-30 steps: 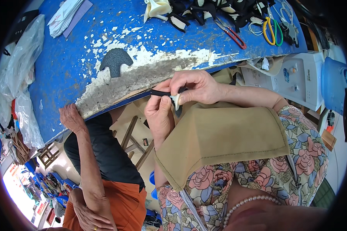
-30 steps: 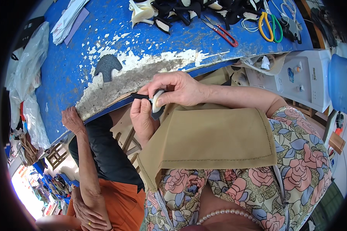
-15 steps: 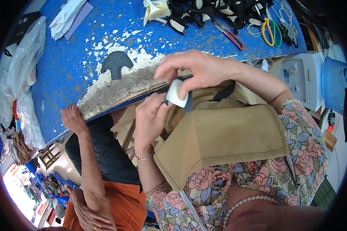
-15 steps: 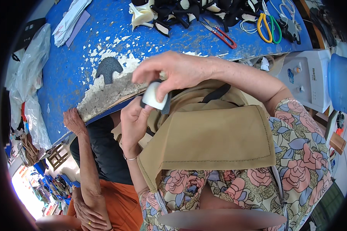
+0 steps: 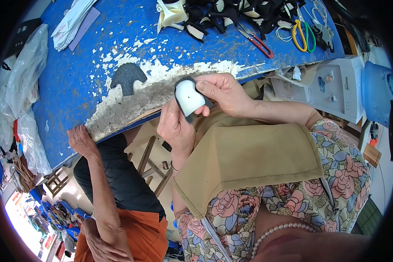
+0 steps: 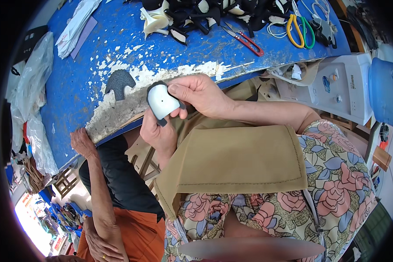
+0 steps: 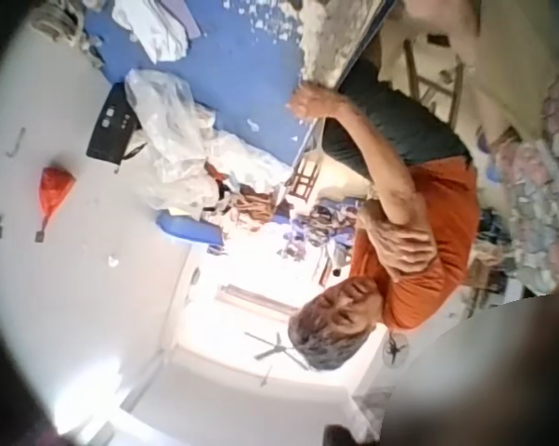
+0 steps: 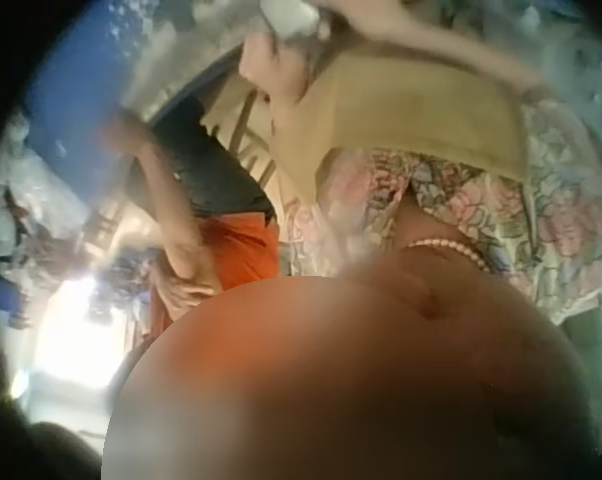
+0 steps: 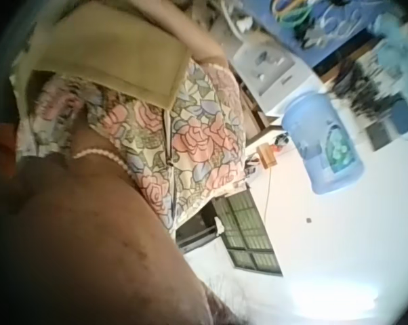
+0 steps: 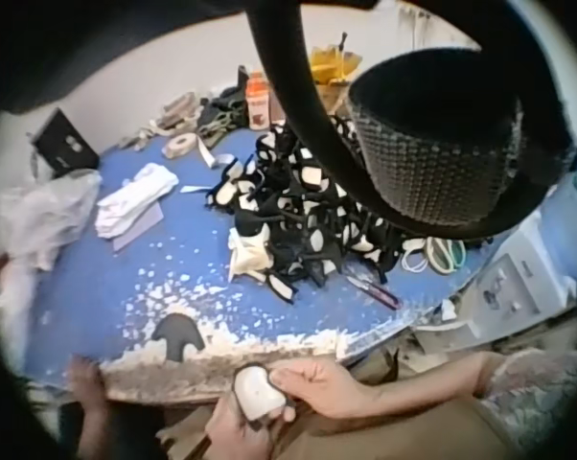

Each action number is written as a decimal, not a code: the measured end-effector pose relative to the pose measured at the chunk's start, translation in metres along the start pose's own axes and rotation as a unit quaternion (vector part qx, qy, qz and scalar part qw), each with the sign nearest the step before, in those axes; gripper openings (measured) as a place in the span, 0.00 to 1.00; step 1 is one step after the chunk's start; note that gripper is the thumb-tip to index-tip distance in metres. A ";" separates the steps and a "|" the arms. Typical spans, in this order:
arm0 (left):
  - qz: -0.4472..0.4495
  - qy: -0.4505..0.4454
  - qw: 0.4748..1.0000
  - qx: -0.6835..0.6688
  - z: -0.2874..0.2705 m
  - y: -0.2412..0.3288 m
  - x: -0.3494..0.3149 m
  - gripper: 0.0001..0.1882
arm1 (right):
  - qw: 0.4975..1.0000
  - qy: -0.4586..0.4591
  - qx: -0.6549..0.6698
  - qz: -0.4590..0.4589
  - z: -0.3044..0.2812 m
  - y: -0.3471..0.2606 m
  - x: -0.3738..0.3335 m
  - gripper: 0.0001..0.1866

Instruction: Assembling and marking small white and black components on a workbench.

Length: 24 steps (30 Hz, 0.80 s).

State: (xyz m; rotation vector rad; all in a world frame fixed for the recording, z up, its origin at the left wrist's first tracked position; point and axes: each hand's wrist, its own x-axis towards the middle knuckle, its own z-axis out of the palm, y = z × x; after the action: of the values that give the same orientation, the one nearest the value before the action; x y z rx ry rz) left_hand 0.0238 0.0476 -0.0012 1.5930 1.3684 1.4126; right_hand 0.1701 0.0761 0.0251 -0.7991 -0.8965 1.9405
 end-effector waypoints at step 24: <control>-0.075 -0.119 0.979 0.150 -0.005 0.002 0.018 0.08 | 0.942 0.066 -0.329 -0.030 -0.007 -0.010 0.015 0.19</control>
State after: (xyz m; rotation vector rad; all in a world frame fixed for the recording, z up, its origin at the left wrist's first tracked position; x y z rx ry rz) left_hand 0.0178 0.0628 0.0077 1.7399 1.5704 0.9255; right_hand 0.1731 0.0952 0.0270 -1.2459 -1.4936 1.5057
